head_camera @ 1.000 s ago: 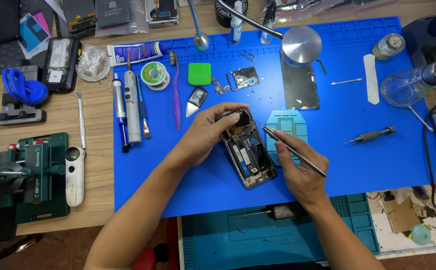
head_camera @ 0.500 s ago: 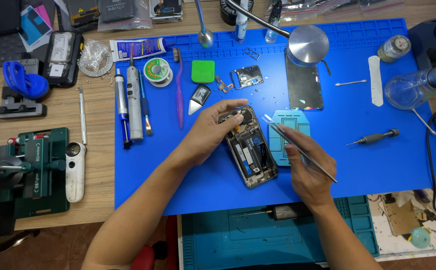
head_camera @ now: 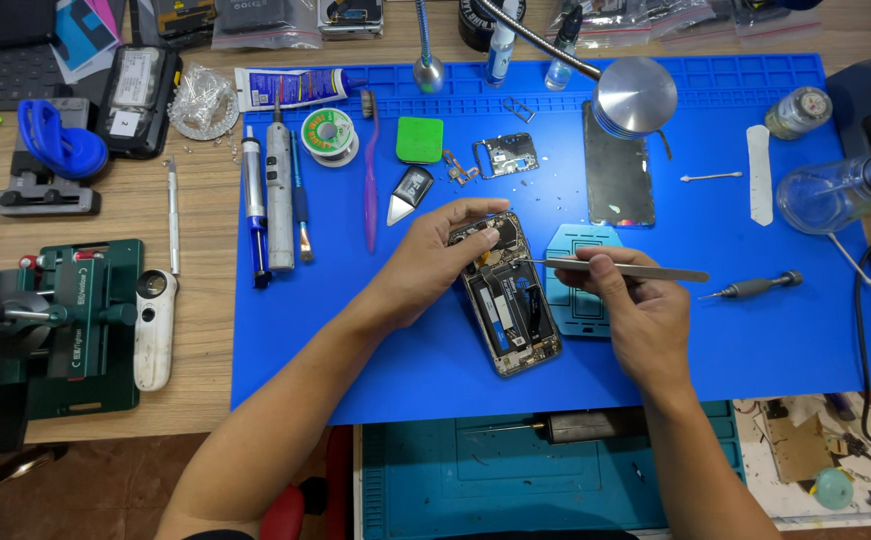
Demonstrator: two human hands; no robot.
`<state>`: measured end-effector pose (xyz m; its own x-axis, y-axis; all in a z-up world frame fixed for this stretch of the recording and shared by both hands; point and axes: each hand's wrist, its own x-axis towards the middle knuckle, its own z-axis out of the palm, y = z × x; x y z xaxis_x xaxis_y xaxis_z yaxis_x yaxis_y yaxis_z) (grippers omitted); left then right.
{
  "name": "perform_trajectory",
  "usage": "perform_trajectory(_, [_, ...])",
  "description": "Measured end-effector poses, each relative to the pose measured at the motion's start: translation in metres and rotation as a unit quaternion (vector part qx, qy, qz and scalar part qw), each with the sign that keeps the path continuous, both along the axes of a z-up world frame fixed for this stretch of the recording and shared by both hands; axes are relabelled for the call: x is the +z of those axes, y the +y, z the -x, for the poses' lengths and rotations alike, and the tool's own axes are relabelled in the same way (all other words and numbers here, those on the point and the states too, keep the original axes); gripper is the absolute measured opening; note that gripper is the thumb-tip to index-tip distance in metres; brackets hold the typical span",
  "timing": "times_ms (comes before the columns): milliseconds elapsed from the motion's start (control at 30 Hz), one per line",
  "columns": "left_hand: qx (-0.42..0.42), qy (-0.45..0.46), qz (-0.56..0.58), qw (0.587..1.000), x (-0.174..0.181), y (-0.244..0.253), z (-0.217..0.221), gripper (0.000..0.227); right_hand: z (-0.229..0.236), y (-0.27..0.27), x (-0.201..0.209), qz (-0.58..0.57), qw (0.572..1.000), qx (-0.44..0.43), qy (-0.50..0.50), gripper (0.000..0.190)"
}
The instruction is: The person works on a disassembled smartphone on a blue mat, using a cotton swab to clean a small circuit board component. They then place the component back into the phone chassis and use tweezers to adjust internal parts.
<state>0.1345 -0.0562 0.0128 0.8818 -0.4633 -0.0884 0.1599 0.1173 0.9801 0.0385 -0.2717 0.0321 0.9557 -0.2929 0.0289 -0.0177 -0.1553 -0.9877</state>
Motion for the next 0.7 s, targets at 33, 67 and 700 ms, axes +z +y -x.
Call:
perform_trajectory(33, [0.001,0.0,0.0,1.0,0.002,0.0,0.0,0.041,-0.001,0.001,0.0,0.0,1.0,0.001,0.0,0.028])
perform_trajectory(67, [-0.001,-0.001,-0.004,1.0,0.003,0.001,0.001,0.041,-0.001,0.001,-0.001,-0.012,1.0,0.0,0.005,0.028])
perform_trajectory(700, [-0.006,-0.025,-0.003,1.0,-0.01,-0.001,-0.006,0.042,-0.016,-0.032,-0.031,-0.165,0.985,-0.031,-0.049,0.036])
